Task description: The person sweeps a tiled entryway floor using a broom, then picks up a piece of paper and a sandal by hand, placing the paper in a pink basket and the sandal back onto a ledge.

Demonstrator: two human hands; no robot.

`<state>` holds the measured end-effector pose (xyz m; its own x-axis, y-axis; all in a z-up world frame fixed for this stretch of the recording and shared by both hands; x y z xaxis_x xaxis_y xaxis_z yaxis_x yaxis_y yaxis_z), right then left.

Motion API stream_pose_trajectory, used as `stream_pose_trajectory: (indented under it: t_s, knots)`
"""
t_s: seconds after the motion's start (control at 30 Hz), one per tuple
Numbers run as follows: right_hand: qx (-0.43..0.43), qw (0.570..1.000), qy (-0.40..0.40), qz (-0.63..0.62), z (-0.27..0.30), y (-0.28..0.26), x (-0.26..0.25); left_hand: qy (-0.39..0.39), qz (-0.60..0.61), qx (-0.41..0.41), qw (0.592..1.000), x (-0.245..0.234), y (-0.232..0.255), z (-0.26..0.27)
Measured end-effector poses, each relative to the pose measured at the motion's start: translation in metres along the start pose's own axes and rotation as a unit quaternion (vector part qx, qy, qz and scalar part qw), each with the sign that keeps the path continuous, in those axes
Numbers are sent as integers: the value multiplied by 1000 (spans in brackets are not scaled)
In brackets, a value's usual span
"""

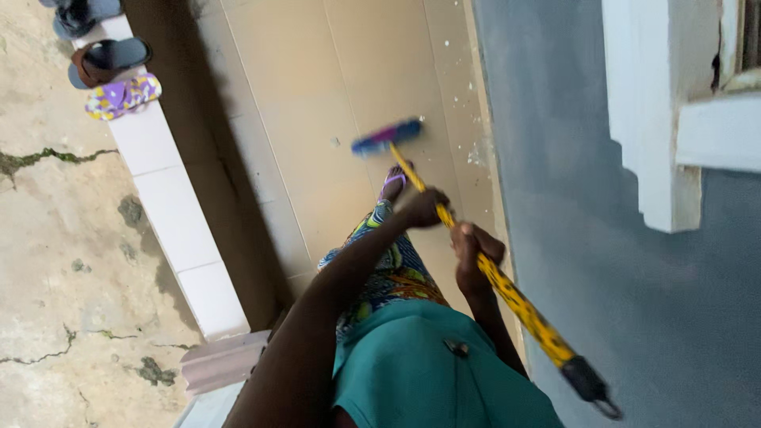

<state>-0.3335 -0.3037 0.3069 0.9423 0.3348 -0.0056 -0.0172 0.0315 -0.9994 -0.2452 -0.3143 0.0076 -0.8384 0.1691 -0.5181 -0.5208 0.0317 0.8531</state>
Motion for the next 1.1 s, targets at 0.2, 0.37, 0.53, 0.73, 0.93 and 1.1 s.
stream_pose_trajectory:
  t_s: [0.2,0.37,0.53,0.73,0.93,1.1]
  knots:
    - [4,997,79,3,-35,-10,-39,-226,26,58,972,4,38,-29]
    - [-18,995,74,-61,-81,-42,-48,-110,24,44,993,-65,72,-95]
    - [-3,994,66,90,-119,-32,-22,2,-9,-50,999,-94,48,-126]
    - [-137,984,98,-59,-123,21,-44,50,-17,-33,998,-35,22,-135]
    - [-51,990,94,-91,-79,3,-99,-141,-34,35,989,56,42,-106]
    - [-14,993,118,3,-89,-28,-120,-225,18,31,974,61,61,-126]
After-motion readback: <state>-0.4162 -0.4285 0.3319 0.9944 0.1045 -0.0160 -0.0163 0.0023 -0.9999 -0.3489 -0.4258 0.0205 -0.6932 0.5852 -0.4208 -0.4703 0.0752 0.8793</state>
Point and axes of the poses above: each hand's wrist, its own z-axis away from the middle knuckle, its own x-axis out of the palm, y = z × x, the point moved 2 cm from there along -z, towards the middle knuckle, and after that the axes turned 3 degrees about -z, right-handed, at the moved point
